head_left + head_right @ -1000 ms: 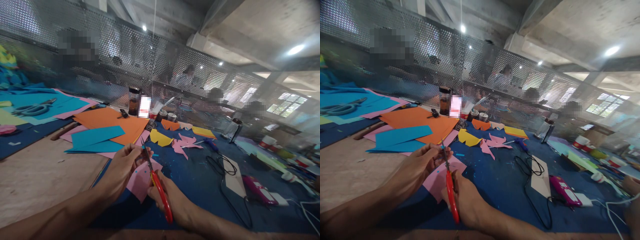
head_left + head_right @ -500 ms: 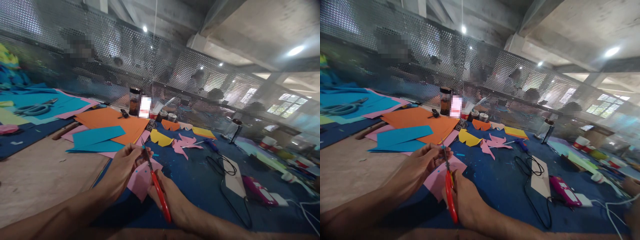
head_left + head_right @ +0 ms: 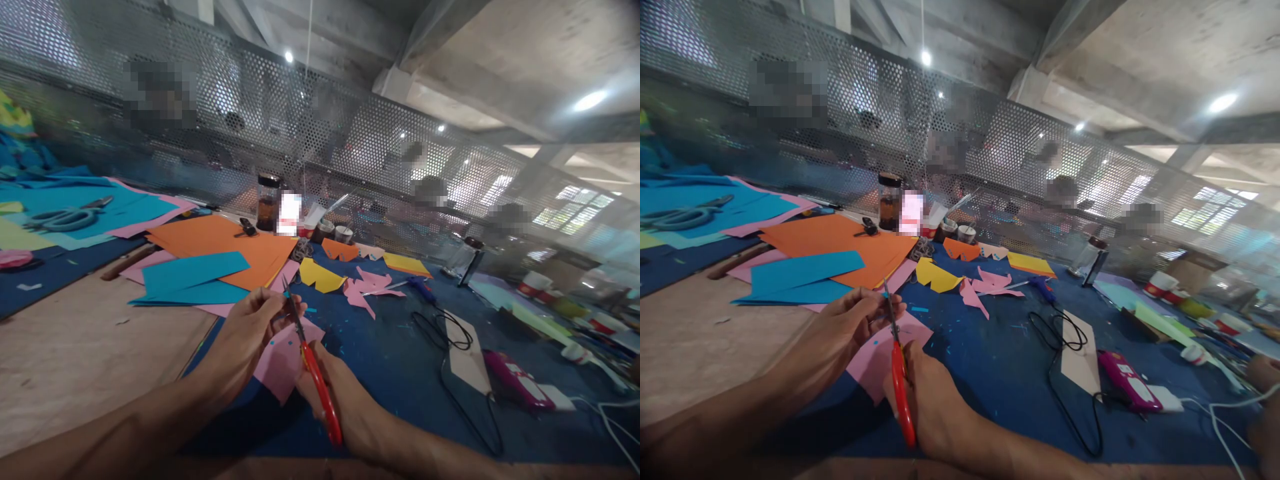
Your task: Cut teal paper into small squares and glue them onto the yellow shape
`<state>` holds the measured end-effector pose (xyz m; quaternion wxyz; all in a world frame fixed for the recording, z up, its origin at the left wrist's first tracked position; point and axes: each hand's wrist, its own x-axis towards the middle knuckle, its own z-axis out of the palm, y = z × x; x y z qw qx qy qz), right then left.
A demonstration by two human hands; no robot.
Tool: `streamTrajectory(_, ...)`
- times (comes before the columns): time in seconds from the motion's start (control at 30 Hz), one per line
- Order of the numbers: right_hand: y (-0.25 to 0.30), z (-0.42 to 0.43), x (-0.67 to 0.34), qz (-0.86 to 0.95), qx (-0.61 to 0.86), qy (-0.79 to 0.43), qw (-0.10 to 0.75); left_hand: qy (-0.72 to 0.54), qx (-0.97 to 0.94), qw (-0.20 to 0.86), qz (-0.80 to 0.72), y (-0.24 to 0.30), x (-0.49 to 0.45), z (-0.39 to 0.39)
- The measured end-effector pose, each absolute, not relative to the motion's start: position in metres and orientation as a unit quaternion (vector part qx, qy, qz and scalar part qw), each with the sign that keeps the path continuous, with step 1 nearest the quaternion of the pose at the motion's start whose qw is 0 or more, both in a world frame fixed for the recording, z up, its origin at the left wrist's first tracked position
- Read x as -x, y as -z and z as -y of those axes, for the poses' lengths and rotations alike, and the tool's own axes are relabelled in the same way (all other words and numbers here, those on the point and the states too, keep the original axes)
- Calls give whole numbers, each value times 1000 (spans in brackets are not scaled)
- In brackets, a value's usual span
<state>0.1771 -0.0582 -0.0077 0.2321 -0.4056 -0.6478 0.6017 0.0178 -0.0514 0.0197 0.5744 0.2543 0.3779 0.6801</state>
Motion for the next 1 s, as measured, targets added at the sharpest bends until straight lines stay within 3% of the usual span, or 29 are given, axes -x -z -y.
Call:
streamTrajectory(0.47, 4, 60, -184, 653, 432, -591, 194, -674, -256, 570, -393, -25, -17, 54)
streamTrajectory(0.8, -4, 48, -191, 627, 336, -685, 155, -668, -272, 574, -388, -17, -8, 48)
streamTrajectory(1.0, -3, 46, -200, 512, 249, -803, 175, -668, -303, 567, -374, -16, -4, 52)
